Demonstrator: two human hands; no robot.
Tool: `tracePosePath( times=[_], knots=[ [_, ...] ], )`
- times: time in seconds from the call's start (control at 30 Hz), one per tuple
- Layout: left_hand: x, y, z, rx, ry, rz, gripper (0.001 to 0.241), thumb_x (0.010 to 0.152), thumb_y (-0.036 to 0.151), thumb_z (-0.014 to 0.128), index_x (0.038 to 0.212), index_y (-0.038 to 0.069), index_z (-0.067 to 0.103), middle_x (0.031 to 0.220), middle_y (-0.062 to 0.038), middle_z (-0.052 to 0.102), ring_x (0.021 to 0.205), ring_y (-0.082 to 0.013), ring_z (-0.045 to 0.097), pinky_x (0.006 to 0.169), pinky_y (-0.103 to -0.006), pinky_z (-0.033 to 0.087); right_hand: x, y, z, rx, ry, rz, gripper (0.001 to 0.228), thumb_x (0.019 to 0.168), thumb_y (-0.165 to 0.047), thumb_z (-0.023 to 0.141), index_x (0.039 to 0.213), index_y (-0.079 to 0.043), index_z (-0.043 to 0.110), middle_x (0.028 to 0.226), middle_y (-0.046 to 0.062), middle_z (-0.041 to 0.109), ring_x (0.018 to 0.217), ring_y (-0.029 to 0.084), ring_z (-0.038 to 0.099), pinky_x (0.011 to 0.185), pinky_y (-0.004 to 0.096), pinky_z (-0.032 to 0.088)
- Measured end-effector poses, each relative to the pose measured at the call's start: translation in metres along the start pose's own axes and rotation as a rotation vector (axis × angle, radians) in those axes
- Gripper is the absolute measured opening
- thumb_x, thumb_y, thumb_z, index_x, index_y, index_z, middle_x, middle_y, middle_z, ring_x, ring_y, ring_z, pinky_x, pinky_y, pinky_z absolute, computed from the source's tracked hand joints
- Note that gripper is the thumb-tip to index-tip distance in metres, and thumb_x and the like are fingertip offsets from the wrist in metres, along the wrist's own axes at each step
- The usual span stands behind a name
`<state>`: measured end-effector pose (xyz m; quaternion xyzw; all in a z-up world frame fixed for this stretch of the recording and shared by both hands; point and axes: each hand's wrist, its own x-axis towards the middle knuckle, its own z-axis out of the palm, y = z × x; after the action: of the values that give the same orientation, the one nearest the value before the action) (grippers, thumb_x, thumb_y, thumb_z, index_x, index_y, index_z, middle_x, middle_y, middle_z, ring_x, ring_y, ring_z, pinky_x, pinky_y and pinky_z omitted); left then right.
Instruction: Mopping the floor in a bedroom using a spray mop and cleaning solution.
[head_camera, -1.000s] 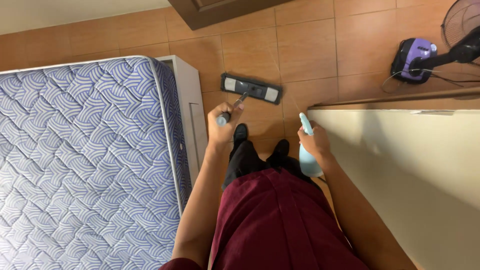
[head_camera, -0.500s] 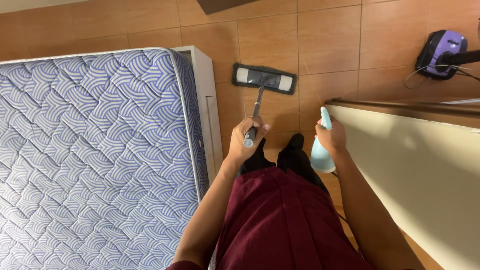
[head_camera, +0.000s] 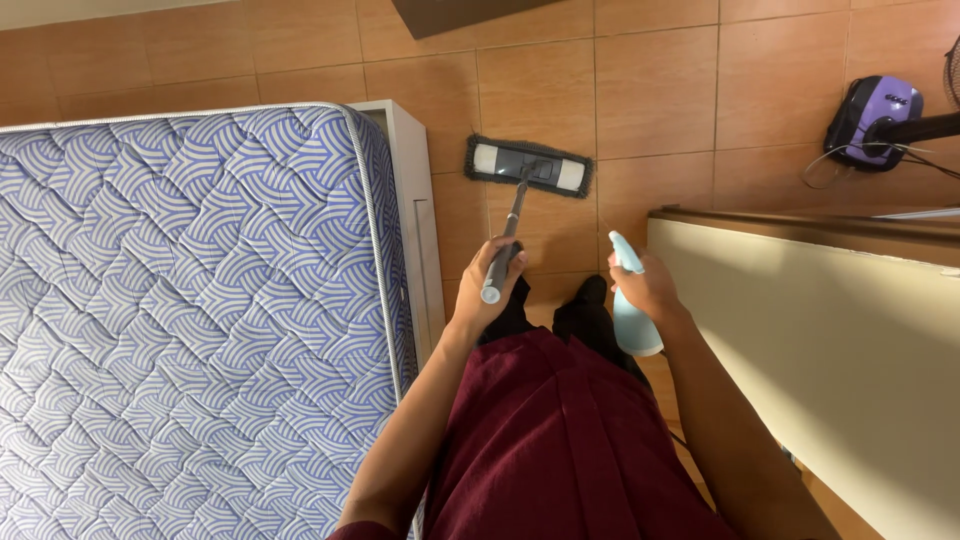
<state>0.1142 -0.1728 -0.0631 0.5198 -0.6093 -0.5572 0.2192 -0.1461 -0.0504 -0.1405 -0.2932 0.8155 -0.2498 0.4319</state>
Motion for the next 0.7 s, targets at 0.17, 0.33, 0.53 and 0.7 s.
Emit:
tracePosePath(
  times=[0.17, 0.33, 0.53, 0.7],
  knots=[
    [0.0, 0.005, 0.007, 0.098, -0.061, 0.038, 0.041, 0.095, 0.04, 0.071, 0.119, 0.007, 0.062, 0.095, -0.012, 0.069, 0.082, -0.0231, 0.069, 0.074, -0.0368, 0.057, 0.004, -0.008, 0.006, -0.114, -0.125, -0.053, 0.02, 0.095, -0.022, 0.059, 0.106, -0.008, 0.068, 0.08, 0.008, 0.073, 0.062, 0.024, 0.074, 0.065, 0.037, 0.055],
    [-0.003, -0.004, 0.016, 0.166, -0.034, 0.182, 0.039, 0.095, 0.037, 0.073, 0.119, 0.007, 0.062, 0.103, -0.015, 0.07, 0.093, -0.0306, 0.069, 0.08, -0.042, 0.057, 0.0, -0.03, 0.007, -0.076, 0.008, 0.024, 0.021, 0.094, -0.02, 0.059, 0.109, -0.008, 0.068, 0.078, 0.011, 0.071, 0.062, 0.025, 0.073, 0.062, 0.039, 0.055],
    [-0.003, -0.002, 0.018, 0.165, -0.022, 0.196, 0.037, 0.095, 0.034, 0.074, 0.117, 0.006, 0.062, 0.105, -0.014, 0.07, 0.093, -0.0323, 0.069, 0.08, -0.0418, 0.056, 0.018, 0.019, 0.005, -0.046, 0.143, 0.065, 0.021, 0.09, -0.016, 0.062, 0.11, -0.009, 0.067, 0.075, 0.012, 0.071, 0.064, 0.025, 0.074, 0.062, 0.038, 0.056],
    [0.001, 0.002, 0.019, 0.162, -0.059, 0.144, 0.037, 0.095, 0.035, 0.073, 0.116, 0.006, 0.063, 0.102, -0.013, 0.069, 0.089, -0.03, 0.07, 0.078, -0.0406, 0.057, 0.004, -0.009, -0.002, -0.058, -0.016, -0.089, 0.019, 0.09, -0.016, 0.058, 0.107, -0.01, 0.067, 0.08, 0.008, 0.071, 0.065, 0.024, 0.075, 0.064, 0.038, 0.057]
  ],
)
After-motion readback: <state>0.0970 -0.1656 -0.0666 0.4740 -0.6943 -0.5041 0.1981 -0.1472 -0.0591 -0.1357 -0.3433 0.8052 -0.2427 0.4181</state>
